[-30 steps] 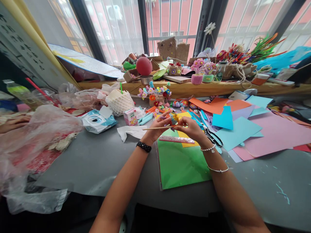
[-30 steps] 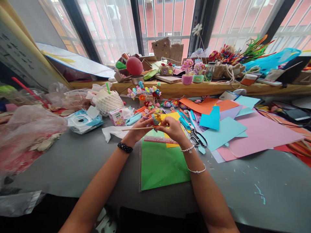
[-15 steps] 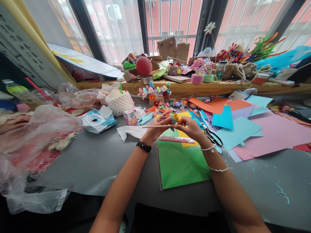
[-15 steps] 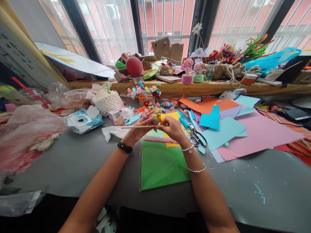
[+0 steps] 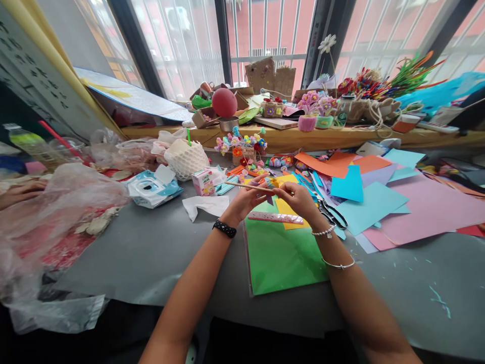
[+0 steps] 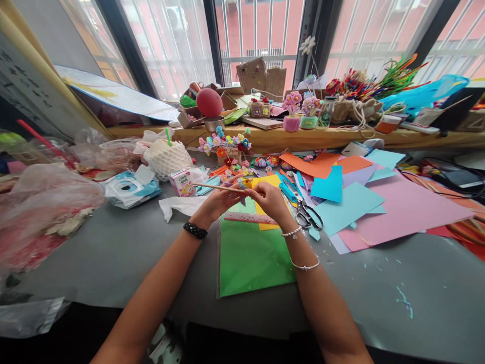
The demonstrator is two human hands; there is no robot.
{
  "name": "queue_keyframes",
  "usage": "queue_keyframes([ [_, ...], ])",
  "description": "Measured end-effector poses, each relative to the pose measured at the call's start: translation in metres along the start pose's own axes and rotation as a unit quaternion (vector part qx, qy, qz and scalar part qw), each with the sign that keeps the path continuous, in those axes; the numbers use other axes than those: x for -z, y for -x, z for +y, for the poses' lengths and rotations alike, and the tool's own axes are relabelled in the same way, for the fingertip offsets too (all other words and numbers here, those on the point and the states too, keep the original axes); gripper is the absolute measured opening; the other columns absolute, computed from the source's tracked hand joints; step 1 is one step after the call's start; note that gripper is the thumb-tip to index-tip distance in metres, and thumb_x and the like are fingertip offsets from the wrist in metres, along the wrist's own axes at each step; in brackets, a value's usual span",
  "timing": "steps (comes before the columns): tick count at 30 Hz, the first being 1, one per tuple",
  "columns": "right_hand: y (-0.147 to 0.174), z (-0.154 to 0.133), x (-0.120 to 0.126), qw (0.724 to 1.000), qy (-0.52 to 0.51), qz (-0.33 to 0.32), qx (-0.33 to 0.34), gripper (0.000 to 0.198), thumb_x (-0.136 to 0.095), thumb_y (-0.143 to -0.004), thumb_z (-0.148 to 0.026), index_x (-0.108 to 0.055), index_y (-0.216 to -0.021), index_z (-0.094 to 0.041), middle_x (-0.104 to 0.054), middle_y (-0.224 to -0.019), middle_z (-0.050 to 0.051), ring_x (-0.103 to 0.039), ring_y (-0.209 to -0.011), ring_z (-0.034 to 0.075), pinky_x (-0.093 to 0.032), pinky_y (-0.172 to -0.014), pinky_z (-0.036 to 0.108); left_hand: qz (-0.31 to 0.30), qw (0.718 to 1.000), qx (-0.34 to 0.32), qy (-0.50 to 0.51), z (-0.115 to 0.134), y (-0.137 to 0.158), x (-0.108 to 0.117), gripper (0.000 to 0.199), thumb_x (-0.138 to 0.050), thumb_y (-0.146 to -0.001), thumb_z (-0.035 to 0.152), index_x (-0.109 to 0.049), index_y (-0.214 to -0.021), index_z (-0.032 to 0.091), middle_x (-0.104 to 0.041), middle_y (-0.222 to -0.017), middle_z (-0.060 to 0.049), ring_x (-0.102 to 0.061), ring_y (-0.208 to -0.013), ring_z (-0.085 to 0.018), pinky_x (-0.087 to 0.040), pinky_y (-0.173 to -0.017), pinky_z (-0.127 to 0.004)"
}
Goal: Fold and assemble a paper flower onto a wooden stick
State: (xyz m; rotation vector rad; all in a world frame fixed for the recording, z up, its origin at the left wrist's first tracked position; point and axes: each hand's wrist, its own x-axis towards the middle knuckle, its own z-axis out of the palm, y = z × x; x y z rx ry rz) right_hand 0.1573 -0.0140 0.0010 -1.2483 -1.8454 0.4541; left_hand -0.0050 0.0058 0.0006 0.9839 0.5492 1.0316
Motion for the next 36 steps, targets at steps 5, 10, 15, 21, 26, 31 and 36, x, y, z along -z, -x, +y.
queue_keyframes([
  [5,-0.0005,-0.0002,0.0000,1.000,-0.009,0.014,0.003,0.042,-0.052,-0.069,-0.059,-0.044,-0.058,-0.019,-0.047,-0.059,-0.001,-0.041,-0.055,0.011,-0.031,-0.051,0.025,-0.006,1.000,-0.003,-0.002,-0.0005,0.0005,0.0018,0.034,-0.055,-0.077,0.017,-0.055,-0.110,0.020,-0.063,-0.074,-0.001,-0.059,-0.067,-0.010,-0.046,-0.070,-0.025],
  [10,-0.0005,0.0013,-0.0006,1.000,-0.023,0.006,0.006,0.041,-0.057,-0.064,-0.058,-0.045,-0.059,-0.019,-0.050,-0.060,-0.001,-0.042,-0.056,0.011,-0.033,-0.052,0.026,-0.028,1.000,-0.012,0.002,-0.0033,-0.0007,0.0053,0.038,-0.057,-0.076,0.017,-0.053,-0.113,0.020,-0.064,-0.077,-0.002,-0.059,-0.068,-0.010,-0.046,-0.068,-0.024],
  [15,-0.0004,0.0022,-0.0013,0.999,-0.031,0.010,0.016,0.039,-0.059,-0.064,-0.056,-0.046,-0.059,-0.020,-0.051,-0.061,0.000,-0.043,-0.057,0.012,-0.034,-0.055,0.027,-0.036,0.999,-0.015,-0.001,-0.0045,-0.0032,0.0081,0.044,-0.057,-0.076,0.018,-0.049,-0.119,0.021,-0.064,-0.083,-0.003,-0.060,-0.068,-0.011,-0.046,-0.068,-0.026],
  [21,0.0002,-0.0001,-0.0007,1.000,-0.017,0.003,0.018,0.032,-0.063,-0.066,-0.046,-0.046,-0.060,-0.020,-0.053,-0.063,0.000,-0.044,-0.060,0.012,-0.035,-0.057,0.027,-0.040,0.999,-0.016,0.003,-0.0026,-0.0033,0.0069,0.045,-0.058,-0.076,0.019,-0.048,-0.119,0.022,-0.065,-0.086,-0.003,-0.060,-0.071,-0.011,-0.047,-0.067,-0.025],
  [26,0.0004,-0.0008,-0.0008,1.000,-0.005,0.000,0.018,0.031,-0.065,-0.065,-0.044,-0.046,-0.060,-0.020,-0.052,-0.063,0.000,-0.044,-0.060,0.013,-0.034,-0.055,0.027,-0.037,0.999,-0.017,0.012,-0.0011,-0.0023,0.0052,0.046,-0.059,-0.074,0.019,-0.049,-0.119,0.022,-0.064,-0.094,-0.004,-0.060,-0.077,-0.012,-0.046,-0.069,-0.025],
  [31,0.0003,-0.0012,-0.0010,1.000,0.002,-0.003,0.013,0.032,-0.064,-0.065,-0.044,-0.044,-0.059,-0.020,-0.050,-0.061,0.000,-0.044,-0.060,0.013,-0.032,-0.055,0.027,-0.035,0.999,-0.012,0.010,-0.0003,-0.0020,0.0046,0.046,-0.059,-0.074,0.019,-0.049,-0.119,0.023,-0.064,-0.095,-0.003,-0.060,-0.079,-0.012,-0.046,-0.073,-0.025],
  [36,0.0004,-0.0018,-0.0004,1.000,0.012,-0.004,0.013,0.032,-0.065,-0.064,-0.043,-0.044,-0.059,-0.020,-0.050,-0.062,0.000,-0.043,-0.060,0.013,-0.032,-0.055,0.027,-0.032,0.999,-0.009,0.004,0.0001,-0.0017,0.0046,0.046,-0.059,-0.074,0.019,-0.049,-0.119,0.022,-0.064,-0.094,-0.003,-0.060,-0.079,-0.012,-0.046,-0.072,-0.025],
])
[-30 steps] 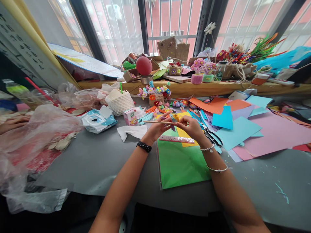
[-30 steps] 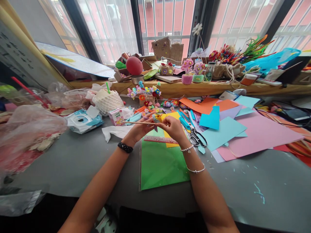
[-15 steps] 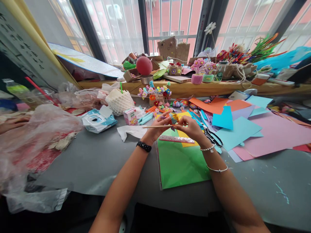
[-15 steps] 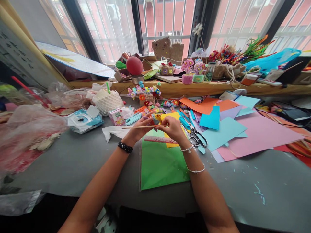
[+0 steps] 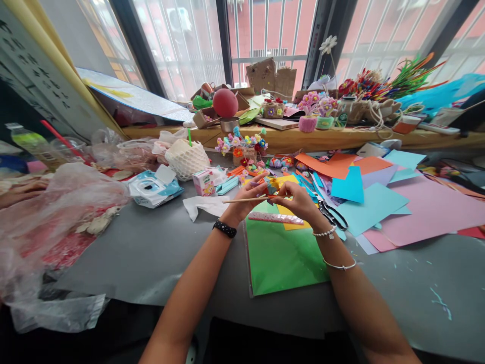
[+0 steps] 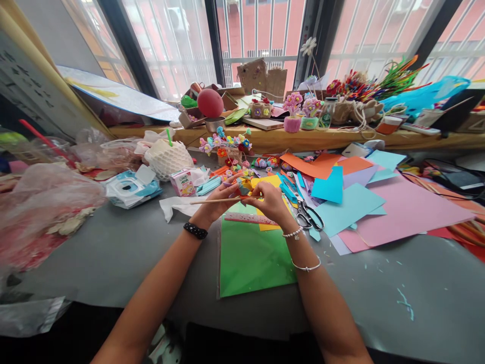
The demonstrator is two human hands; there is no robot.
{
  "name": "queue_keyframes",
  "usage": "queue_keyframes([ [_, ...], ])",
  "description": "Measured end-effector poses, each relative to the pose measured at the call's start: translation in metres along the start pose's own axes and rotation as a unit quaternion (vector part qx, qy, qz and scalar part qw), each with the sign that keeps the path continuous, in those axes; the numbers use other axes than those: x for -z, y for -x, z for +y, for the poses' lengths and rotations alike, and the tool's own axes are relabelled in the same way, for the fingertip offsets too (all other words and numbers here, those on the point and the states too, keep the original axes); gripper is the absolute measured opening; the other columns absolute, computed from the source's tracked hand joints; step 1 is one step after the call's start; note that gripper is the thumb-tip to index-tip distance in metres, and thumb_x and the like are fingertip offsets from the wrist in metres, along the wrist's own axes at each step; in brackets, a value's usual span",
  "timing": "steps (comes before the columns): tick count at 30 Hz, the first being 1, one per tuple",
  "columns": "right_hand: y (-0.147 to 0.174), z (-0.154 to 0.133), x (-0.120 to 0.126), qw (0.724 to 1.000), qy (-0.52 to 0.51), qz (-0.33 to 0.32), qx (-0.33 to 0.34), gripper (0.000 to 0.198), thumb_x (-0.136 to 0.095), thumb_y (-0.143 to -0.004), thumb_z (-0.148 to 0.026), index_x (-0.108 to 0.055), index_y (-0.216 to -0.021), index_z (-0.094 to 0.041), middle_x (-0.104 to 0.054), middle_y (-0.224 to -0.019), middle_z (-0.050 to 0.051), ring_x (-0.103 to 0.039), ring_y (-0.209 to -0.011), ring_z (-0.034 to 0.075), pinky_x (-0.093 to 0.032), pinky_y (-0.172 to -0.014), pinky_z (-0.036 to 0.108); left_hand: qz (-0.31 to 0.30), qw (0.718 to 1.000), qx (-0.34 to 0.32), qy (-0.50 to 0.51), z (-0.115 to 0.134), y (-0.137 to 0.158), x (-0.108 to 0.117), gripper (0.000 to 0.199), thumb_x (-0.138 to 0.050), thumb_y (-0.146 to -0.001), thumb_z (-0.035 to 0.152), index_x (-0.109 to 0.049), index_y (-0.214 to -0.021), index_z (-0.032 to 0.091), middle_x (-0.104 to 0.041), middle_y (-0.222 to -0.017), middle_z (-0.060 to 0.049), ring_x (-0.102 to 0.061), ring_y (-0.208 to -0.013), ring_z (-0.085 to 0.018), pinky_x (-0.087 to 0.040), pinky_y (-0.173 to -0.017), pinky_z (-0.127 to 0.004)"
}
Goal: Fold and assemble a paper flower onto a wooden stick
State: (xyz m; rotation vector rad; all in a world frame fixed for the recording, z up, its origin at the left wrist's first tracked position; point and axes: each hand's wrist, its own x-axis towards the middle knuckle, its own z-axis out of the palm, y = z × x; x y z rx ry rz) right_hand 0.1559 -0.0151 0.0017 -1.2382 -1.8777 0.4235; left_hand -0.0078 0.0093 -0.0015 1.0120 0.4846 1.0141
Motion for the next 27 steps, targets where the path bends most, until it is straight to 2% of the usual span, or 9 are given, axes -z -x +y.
queue_keyframes([
  [4,-0.0002,0.0003,0.0000,1.000,0.003,0.005,0.007,0.032,-0.064,-0.066,-0.044,-0.044,-0.059,-0.020,-0.051,-0.062,0.000,-0.042,-0.059,0.012,-0.032,-0.055,0.027,-0.003,1.000,-0.004,-0.003,-0.0011,-0.0003,0.0012,0.046,-0.059,-0.074,0.019,-0.049,-0.119,0.023,-0.064,-0.093,-0.004,-0.060,-0.075,-0.012,-0.046,-0.071,-0.026],
  [13,-0.0003,0.0003,-0.0024,1.000,-0.008,0.026,-0.002,0.039,-0.053,-0.071,-0.054,-0.041,-0.058,-0.019,-0.045,-0.057,-0.002,-0.039,-0.053,0.010,-0.030,-0.050,0.025,0.014,1.000,-0.006,-0.011,-0.0007,0.0020,-0.0037,0.040,-0.058,-0.075,0.019,-0.052,-0.114,0.021,-0.061,-0.072,0.001,-0.057,-0.067,-0.010,-0.045,-0.071,-0.026],
  [22,0.0008,-0.0004,-0.0023,0.997,-0.068,0.037,-0.024,0.039,-0.050,-0.073,-0.055,-0.045,-0.061,-0.018,-0.041,-0.055,-0.003,-0.035,-0.051,0.008,-0.027,-0.047,0.023,0.045,0.999,-0.020,0.002,-0.0002,0.0020,-0.0040,0.032,-0.059,-0.073,0.017,-0.057,-0.104,0.018,-0.065,-0.080,-0.002,-0.061,-0.073,-0.012,-0.045,-0.075,-0.027],
  [27,0.0011,-0.0007,0.0041,0.988,-0.113,0.097,-0.042,0.039,-0.045,-0.076,-0.055,-0.047,-0.063,-0.018,-0.035,-0.051,-0.005,-0.030,-0.047,0.008,-0.023,-0.044,0.024,0.026,0.999,-0.029,0.000,0.0021,0.0031,-0.0054,0.034,-0.059,-0.073,0.020,-0.055,-0.107,0.019,-0.066,-0.085,-0.002,-0.063,-0.073,-0.013,-0.046,-0.074,-0.028],
])
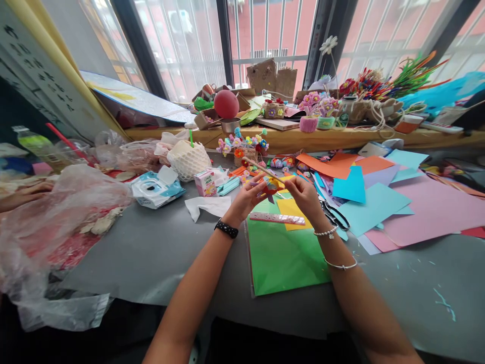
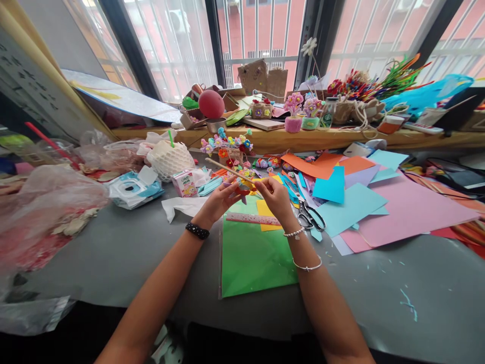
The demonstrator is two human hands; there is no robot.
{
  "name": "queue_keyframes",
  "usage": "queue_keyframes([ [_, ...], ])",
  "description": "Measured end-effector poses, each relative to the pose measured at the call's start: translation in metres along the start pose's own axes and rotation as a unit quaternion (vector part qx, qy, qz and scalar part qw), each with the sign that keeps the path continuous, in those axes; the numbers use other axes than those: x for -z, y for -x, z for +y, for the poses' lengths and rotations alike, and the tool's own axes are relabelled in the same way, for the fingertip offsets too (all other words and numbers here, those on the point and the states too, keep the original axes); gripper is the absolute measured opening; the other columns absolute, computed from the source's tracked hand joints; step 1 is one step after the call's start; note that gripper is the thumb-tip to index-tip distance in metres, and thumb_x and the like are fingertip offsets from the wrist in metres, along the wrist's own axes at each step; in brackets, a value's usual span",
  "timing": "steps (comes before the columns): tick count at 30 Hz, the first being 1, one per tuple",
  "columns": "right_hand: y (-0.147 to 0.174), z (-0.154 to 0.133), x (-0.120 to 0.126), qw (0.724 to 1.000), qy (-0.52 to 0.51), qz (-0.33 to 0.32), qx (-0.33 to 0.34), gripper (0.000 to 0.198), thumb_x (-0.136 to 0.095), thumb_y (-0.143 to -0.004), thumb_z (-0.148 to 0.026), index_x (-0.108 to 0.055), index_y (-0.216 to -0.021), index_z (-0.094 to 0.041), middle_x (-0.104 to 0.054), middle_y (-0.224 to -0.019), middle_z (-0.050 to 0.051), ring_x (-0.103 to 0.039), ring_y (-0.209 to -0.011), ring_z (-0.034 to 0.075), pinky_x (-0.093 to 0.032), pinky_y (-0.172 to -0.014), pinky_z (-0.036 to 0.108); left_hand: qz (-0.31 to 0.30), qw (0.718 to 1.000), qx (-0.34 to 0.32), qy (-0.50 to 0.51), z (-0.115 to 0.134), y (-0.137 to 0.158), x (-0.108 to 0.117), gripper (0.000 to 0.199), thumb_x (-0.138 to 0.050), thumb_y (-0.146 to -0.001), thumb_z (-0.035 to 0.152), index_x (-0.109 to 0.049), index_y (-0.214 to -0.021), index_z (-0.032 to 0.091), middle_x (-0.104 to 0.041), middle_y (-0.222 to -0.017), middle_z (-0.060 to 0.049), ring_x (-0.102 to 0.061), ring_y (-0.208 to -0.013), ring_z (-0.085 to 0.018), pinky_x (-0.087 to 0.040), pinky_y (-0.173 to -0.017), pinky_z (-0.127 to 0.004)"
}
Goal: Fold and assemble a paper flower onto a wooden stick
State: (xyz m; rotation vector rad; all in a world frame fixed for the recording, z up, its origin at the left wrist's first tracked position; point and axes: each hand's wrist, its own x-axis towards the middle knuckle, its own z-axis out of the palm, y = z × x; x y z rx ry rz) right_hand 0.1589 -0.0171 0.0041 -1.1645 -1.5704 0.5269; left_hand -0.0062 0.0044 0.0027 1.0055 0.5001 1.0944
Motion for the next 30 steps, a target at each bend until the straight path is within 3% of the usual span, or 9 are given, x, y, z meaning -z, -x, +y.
queue_keyframes([
  [4,-0.0012,-0.0025,0.0048,0.999,-0.023,0.040,0.006,0.037,-0.055,-0.069,-0.055,-0.048,-0.064,-0.019,-0.037,-0.052,-0.005,-0.031,-0.047,0.007,-0.024,-0.045,0.024,-0.040,0.999,-0.016,-0.012,0.0054,0.0030,-0.0026,0.044,-0.061,-0.072,0.024,-0.051,-0.115,0.023,-0.065,-0.093,-0.002,-0.062,-0.078,-0.014,-0.046,-0.074,-0.027],
  [13,-0.0009,-0.0068,0.0078,0.985,-0.162,-0.052,-0.023,0.030,-0.061,-0.068,-0.047,-0.057,-0.080,-0.021,-0.051,-0.061,-0.002,-0.037,-0.046,0.005,-0.026,-0.041,0.023,-0.091,0.994,-0.042,-0.037,0.0056,0.0080,0.0015,0.049,-0.067,-0.066,0.031,-0.054,-0.112,0.026,-0.061,-0.107,-0.002,-0.059,-0.091,-0.016,-0.046,-0.077,-0.026],
  [20,-0.0018,-0.0029,0.0058,0.980,-0.196,-0.017,-0.021,0.024,-0.063,-0.067,-0.042,-0.057,-0.075,-0.020,-0.052,-0.062,-0.002,-0.043,-0.050,0.006,-0.030,-0.042,0.023,-0.156,0.983,-0.070,-0.063,0.0067,0.0076,-0.0048,0.068,-0.074,-0.057,0.030,-0.047,-0.120,0.027,-0.054,-0.117,-0.005,-0.054,-0.102,-0.022,-0.045,-0.082,-0.031],
  [25,-0.0018,-0.0027,0.0049,0.979,-0.199,-0.014,-0.029,0.023,-0.063,-0.067,-0.042,-0.057,-0.074,-0.020,-0.051,-0.060,-0.002,-0.043,-0.050,0.006,-0.030,-0.042,0.023,-0.146,0.979,-0.078,-0.116,0.0051,0.0059,-0.0071,0.075,-0.073,-0.057,0.015,-0.041,-0.123,0.033,-0.049,-0.124,-0.004,-0.053,-0.100,-0.019,-0.047,-0.077,-0.027],
  [30,-0.0033,-0.0004,0.0049,0.977,-0.213,-0.006,-0.026,0.025,-0.059,-0.070,-0.045,-0.058,-0.070,-0.020,-0.050,-0.058,-0.003,-0.038,-0.045,0.005,-0.026,-0.040,0.024,-0.120,0.980,-0.100,-0.121,0.0031,0.0048,-0.0042,0.059,-0.070,-0.060,0.013,-0.050,-0.114,0.028,-0.057,-0.109,-0.002,-0.057,-0.090,-0.015,-0.048,-0.077,-0.027],
])
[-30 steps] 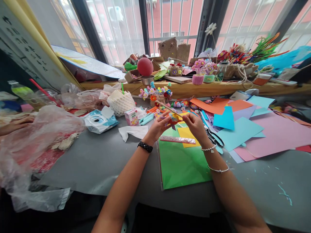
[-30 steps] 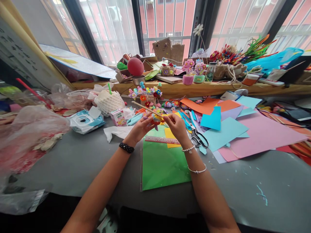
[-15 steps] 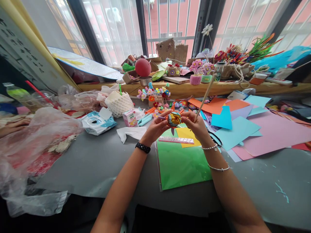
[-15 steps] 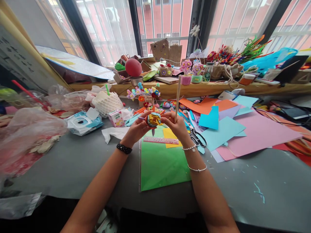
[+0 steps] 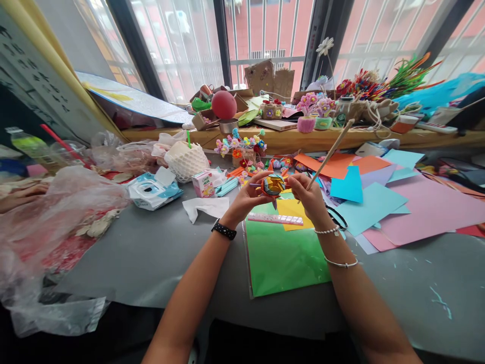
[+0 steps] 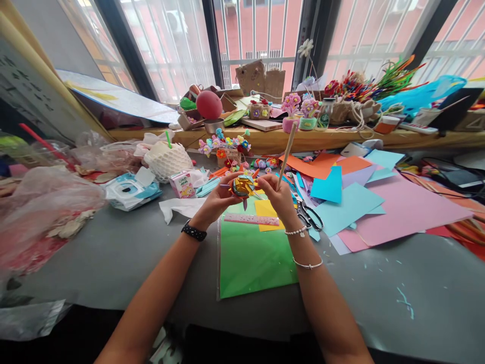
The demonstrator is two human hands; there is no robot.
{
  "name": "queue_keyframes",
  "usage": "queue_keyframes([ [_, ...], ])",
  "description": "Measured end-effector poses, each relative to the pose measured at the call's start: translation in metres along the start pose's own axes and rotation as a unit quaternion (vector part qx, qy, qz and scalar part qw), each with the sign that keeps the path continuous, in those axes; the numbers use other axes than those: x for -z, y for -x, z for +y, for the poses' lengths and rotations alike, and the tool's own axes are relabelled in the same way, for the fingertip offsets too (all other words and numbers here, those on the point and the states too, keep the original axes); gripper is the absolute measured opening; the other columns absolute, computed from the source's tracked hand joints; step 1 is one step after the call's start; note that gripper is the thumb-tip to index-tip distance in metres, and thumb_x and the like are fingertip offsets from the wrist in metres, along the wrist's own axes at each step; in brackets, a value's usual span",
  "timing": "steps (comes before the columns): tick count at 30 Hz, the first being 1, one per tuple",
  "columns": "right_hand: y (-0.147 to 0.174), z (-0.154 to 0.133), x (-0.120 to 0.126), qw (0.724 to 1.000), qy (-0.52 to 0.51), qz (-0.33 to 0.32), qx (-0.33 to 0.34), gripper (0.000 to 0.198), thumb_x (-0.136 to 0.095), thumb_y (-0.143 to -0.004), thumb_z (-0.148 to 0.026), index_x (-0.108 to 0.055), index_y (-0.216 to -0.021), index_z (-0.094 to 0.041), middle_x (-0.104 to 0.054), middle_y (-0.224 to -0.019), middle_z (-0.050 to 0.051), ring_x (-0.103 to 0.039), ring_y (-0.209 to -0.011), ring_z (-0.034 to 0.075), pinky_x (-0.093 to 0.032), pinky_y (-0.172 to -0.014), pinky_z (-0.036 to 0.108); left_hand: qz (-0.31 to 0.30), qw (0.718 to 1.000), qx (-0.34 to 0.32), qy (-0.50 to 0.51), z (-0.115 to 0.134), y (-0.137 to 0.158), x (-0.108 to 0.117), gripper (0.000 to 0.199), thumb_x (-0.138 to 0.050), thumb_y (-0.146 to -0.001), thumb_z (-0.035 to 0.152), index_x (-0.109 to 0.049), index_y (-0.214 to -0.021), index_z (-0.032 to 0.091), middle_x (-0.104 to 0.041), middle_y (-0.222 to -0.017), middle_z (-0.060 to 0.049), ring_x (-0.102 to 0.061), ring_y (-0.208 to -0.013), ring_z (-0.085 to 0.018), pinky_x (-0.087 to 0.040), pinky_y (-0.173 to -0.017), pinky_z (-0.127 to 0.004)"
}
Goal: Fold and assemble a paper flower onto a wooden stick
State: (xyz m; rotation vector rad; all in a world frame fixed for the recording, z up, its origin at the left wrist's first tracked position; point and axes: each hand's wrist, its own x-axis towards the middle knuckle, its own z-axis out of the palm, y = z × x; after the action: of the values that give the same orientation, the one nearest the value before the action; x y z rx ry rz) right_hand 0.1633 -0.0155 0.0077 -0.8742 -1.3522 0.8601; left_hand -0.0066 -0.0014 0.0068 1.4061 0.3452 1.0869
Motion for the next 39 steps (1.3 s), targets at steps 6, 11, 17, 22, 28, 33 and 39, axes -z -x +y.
queue_keyframes([
  [6,0.001,0.000,0.003,0.999,0.040,0.009,0.003,0.029,-0.055,-0.072,-0.049,-0.058,-0.072,-0.021,-0.049,-0.055,-0.002,-0.030,-0.043,0.006,-0.021,-0.040,0.025,0.051,0.999,0.002,0.008,0.003,0.001,-0.001,0.053,-0.070,-0.060,0.013,-0.053,-0.109,0.025,-0.061,-0.101,-0.001,-0.059,-0.089,-0.015,-0.046,-0.080,-0.029],
  [11,0.004,-0.003,0.001,0.989,0.143,-0.008,0.036,0.025,-0.058,-0.071,-0.045,-0.059,-0.080,-0.022,-0.040,-0.050,-0.005,-0.028,-0.044,0.007,-0.021,-0.041,0.025,0.082,0.996,0.012,0.024,0.005,0.000,0.000,0.052,-0.070,-0.060,0.015,-0.052,-0.109,0.024,-0.063,-0.098,-0.001,-0.060,-0.085,-0.014,-0.046,-0.079,-0.029],
  [17,0.004,-0.002,-0.001,0.961,0.258,0.014,0.097,0.018,-0.056,-0.075,-0.036,-0.061,-0.080,-0.020,-0.042,-0.056,-0.003,-0.032,-0.048,0.008,-0.027,-0.046,0.025,0.119,0.985,0.089,0.084,0.001,-0.002,0.007,0.029,-0.065,-0.066,0.025,-0.056,-0.092,0.018,-0.065,-0.086,-0.002,-0.061,-0.079,-0.014,-0.046,-0.075,-0.030],
  [22,0.004,-0.001,-0.003,0.964,0.246,-0.001,0.102,0.021,-0.055,-0.075,-0.033,-0.059,-0.091,-0.020,-0.053,-0.068,-0.001,-0.032,-0.047,0.007,-0.028,-0.045,0.024,0.144,0.975,0.129,0.108,0.000,-0.001,0.008,0.025,-0.062,-0.068,0.036,-0.060,-0.086,0.019,-0.065,-0.087,-0.001,-0.061,-0.074,-0.015,-0.046,-0.068,-0.028],
  [28,0.005,-0.003,-0.005,0.954,0.283,-0.008,0.095,0.017,-0.056,-0.074,-0.034,-0.061,-0.078,-0.019,-0.048,-0.056,-0.002,-0.032,-0.046,0.008,-0.027,-0.044,0.024,0.180,0.962,0.181,0.100,0.000,-0.004,0.010,0.031,-0.053,-0.072,0.047,-0.061,-0.081,0.018,-0.066,-0.080,-0.002,-0.062,-0.069,-0.015,-0.045,-0.064,-0.027],
  [33,0.006,-0.002,-0.004,0.954,0.287,0.011,0.083,0.019,-0.054,-0.075,-0.036,-0.061,-0.072,-0.019,-0.040,-0.048,-0.004,-0.032,-0.044,0.008,-0.025,-0.043,0.024,0.168,0.964,0.193,0.078,-0.001,-0.005,0.010,0.056,-0.037,-0.072,0.066,-0.060,-0.080,0.016,-0.066,-0.078,-0.007,-0.061,-0.067,-0.016,-0.045,-0.062,-0.028],
  [39,0.005,0.001,-0.003,0.954,0.292,0.020,0.058,0.023,-0.055,-0.074,-0.039,-0.058,-0.065,-0.018,-0.049,-0.050,-0.002,-0.037,-0.046,0.008,-0.028,-0.044,0.024,0.177,0.973,0.135,-0.059,-0.005,-0.004,0.007,0.039,-0.058,-0.068,0.049,-0.059,-0.086,0.014,-0.063,-0.080,-0.005,-0.058,-0.065,-0.012,-0.044,-0.062,-0.024],
])
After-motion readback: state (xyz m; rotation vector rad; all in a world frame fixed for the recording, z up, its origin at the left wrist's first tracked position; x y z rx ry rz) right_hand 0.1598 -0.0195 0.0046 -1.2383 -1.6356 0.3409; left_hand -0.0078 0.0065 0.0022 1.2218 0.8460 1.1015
